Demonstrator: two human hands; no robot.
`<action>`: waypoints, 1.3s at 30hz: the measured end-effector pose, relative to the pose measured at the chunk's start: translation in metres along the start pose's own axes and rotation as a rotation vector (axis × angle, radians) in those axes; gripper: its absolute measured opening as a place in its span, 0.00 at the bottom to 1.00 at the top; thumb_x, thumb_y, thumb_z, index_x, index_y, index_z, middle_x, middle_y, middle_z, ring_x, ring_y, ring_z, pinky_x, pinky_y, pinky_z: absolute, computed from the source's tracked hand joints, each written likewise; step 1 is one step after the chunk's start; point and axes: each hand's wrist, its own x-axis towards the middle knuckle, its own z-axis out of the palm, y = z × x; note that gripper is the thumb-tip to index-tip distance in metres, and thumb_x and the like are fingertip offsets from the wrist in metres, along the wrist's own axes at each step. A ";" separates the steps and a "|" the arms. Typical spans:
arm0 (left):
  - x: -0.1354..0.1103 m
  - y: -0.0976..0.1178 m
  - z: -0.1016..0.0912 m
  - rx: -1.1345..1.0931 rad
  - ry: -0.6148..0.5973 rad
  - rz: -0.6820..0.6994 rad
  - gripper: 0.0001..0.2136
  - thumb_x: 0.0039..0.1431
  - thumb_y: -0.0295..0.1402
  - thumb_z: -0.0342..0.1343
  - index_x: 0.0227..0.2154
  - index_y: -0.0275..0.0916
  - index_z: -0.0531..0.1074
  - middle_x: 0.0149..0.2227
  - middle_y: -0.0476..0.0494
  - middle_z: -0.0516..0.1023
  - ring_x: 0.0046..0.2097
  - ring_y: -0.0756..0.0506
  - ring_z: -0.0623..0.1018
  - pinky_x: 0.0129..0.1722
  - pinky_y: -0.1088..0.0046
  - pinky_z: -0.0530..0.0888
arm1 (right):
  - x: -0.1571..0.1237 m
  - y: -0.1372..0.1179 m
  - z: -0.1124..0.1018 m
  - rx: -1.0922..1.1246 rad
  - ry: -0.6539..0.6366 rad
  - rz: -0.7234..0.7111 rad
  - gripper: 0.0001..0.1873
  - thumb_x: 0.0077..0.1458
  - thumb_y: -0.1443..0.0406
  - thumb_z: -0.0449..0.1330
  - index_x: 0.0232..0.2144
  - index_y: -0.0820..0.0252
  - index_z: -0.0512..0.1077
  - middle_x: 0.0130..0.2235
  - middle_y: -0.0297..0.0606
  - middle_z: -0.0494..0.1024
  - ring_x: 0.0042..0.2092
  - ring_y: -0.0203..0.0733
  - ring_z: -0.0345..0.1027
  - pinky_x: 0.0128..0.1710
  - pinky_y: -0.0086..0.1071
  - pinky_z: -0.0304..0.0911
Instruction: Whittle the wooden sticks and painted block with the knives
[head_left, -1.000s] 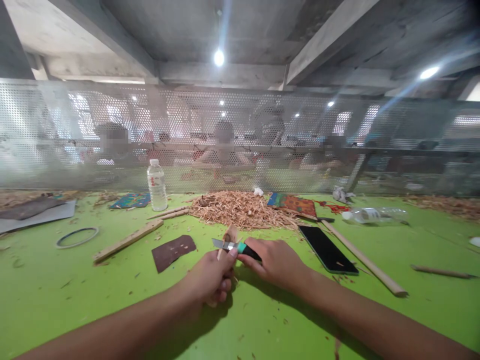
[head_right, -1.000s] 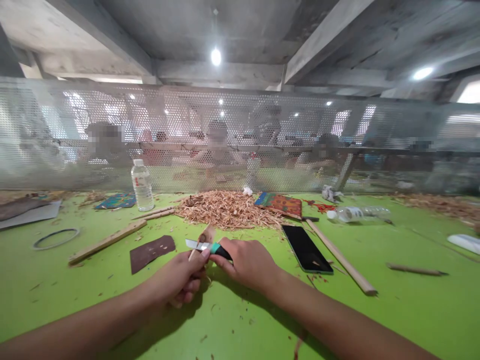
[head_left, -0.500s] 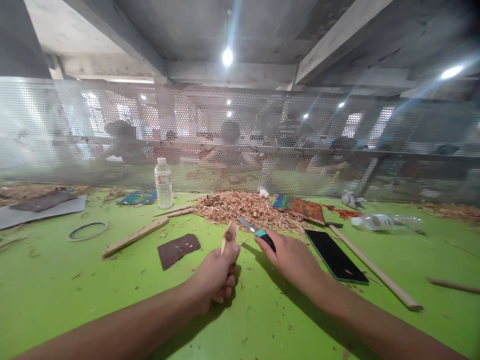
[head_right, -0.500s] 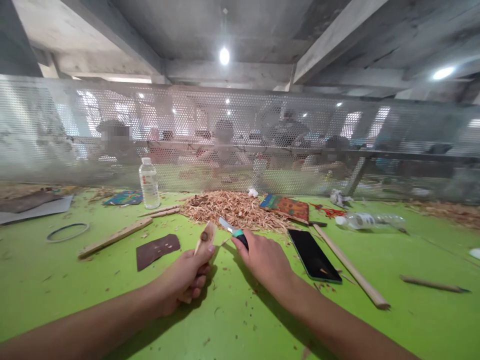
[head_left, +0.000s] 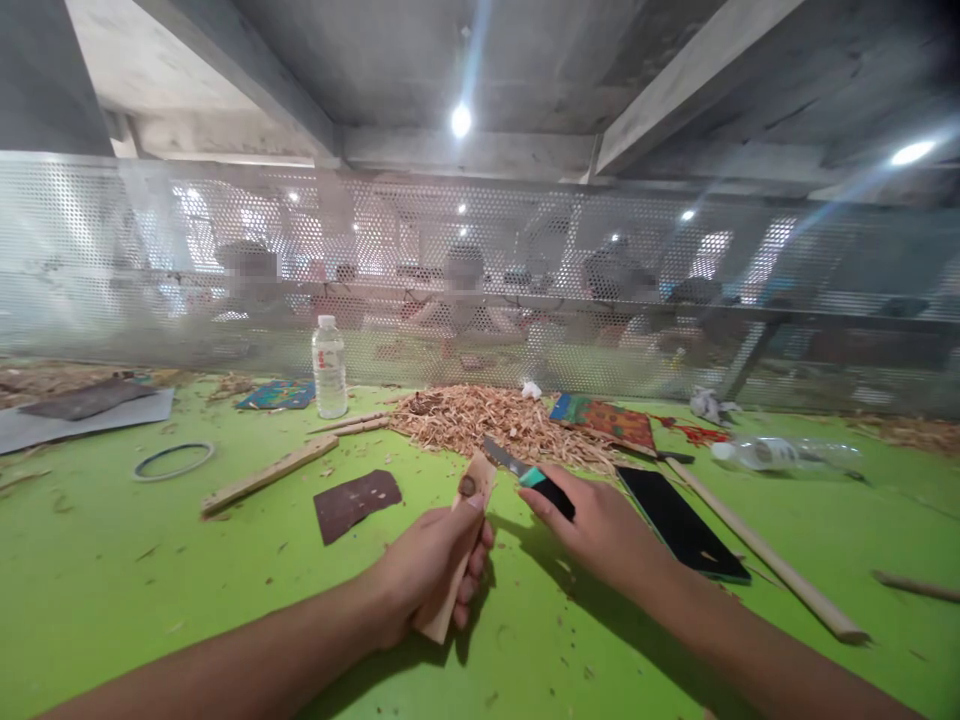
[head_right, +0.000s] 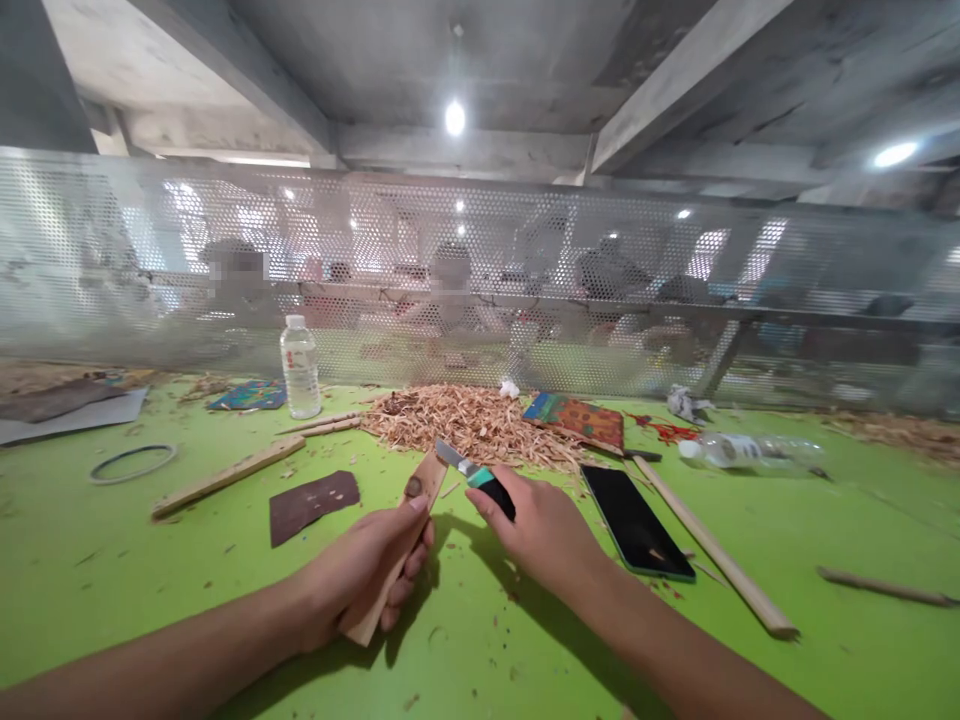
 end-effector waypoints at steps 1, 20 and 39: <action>0.001 -0.002 0.000 0.014 -0.003 0.019 0.24 0.61 0.59 0.55 0.36 0.38 0.68 0.23 0.55 0.66 0.19 0.54 0.66 0.16 0.78 0.69 | 0.000 0.001 -0.001 0.014 0.007 -0.003 0.22 0.70 0.46 0.47 0.39 0.54 0.70 0.32 0.39 0.80 0.33 0.49 0.74 0.30 0.34 0.56; 0.000 -0.007 0.000 0.152 0.024 0.060 0.30 0.47 0.65 0.63 0.27 0.41 0.60 0.19 0.59 0.61 0.19 0.54 0.64 0.16 0.75 0.75 | -0.004 0.004 -0.003 0.148 -0.113 -0.256 0.26 0.70 0.44 0.48 0.47 0.56 0.74 0.43 0.42 0.83 0.41 0.51 0.78 0.37 0.37 0.65; -0.005 0.003 0.007 0.118 -0.030 -0.044 0.34 0.37 0.66 0.67 0.27 0.43 0.60 0.14 0.64 0.54 0.15 0.57 0.54 0.10 0.84 0.59 | -0.011 -0.003 0.005 -0.007 -0.083 -0.410 0.28 0.72 0.48 0.47 0.56 0.61 0.72 0.48 0.49 0.84 0.44 0.56 0.81 0.38 0.41 0.71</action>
